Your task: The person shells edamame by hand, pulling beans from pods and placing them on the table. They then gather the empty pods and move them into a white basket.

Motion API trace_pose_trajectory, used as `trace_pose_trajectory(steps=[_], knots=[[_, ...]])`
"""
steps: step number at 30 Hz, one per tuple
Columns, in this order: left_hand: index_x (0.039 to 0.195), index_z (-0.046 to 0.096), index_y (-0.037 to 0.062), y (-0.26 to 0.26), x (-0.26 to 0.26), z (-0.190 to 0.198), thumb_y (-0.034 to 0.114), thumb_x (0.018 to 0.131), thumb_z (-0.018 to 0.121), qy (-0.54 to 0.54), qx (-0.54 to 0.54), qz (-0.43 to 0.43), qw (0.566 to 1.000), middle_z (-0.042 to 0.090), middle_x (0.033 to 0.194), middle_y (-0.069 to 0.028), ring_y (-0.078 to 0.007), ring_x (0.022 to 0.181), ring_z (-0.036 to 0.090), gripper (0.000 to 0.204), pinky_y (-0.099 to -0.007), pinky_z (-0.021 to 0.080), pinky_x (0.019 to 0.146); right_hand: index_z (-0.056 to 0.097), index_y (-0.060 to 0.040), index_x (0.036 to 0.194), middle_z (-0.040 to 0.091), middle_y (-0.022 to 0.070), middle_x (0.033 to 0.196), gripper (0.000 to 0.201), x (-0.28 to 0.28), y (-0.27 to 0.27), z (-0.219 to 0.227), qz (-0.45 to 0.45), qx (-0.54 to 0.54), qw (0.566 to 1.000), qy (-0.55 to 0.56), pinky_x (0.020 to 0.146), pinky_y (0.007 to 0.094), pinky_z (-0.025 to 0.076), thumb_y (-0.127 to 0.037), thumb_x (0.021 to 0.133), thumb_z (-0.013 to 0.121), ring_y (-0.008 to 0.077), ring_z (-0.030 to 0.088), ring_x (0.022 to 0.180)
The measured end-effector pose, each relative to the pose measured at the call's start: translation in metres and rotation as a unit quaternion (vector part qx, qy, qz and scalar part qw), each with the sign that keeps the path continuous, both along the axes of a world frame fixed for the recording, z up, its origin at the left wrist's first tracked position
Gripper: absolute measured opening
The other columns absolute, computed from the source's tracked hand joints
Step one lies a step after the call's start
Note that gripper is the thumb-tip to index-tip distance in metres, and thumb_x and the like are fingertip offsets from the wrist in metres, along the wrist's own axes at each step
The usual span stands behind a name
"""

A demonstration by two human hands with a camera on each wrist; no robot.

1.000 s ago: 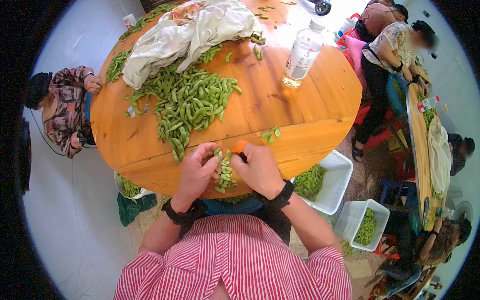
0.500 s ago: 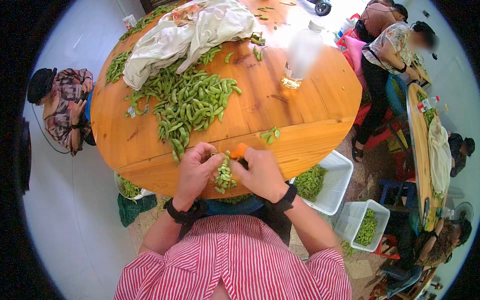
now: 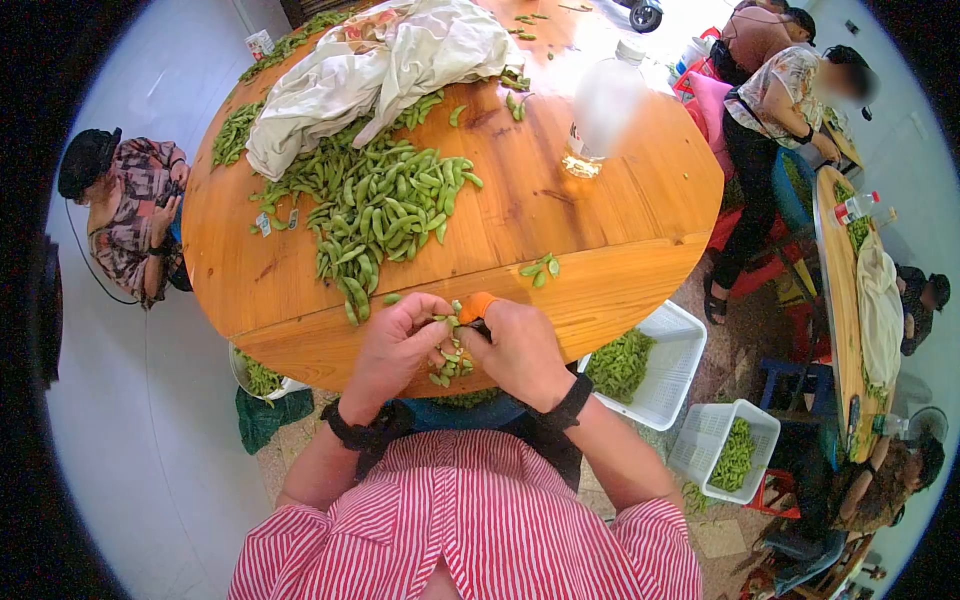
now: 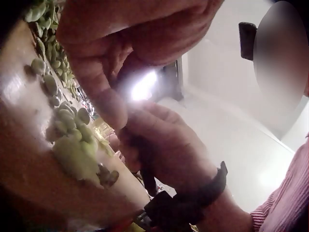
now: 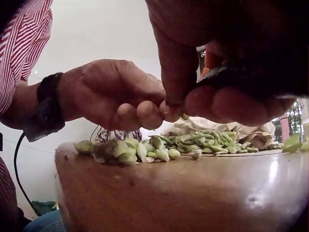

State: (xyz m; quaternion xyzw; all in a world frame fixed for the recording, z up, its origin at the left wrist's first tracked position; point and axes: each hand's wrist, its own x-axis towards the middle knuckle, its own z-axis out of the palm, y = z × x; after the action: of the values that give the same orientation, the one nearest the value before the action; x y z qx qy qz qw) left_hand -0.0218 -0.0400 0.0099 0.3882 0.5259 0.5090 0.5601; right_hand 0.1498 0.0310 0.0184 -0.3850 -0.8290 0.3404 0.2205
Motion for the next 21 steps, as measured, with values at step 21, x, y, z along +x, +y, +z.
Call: trace_pose_trajectory(steps=[21], knots=[[0.1, 0.061, -0.0001, -0.003, 0.01, -0.001, 0.002, 0.083, 0.064, 0.382, 0.157, 0.039, 0.91, 0.065, 0.082, -0.0154, -0.028, 0.069, 0.064, 0.018, -0.0351, 0.049, 0.061, 0.06, 0.003, 0.079, 0.06, 0.0251, 0.069, 0.022, -0.002, 0.003, 0.001, -0.04, -0.129, 0.988, 0.08, 0.056, 0.0434, 0.047, -0.018, 0.08, 0.066, 0.0383, 0.064, 0.064]])
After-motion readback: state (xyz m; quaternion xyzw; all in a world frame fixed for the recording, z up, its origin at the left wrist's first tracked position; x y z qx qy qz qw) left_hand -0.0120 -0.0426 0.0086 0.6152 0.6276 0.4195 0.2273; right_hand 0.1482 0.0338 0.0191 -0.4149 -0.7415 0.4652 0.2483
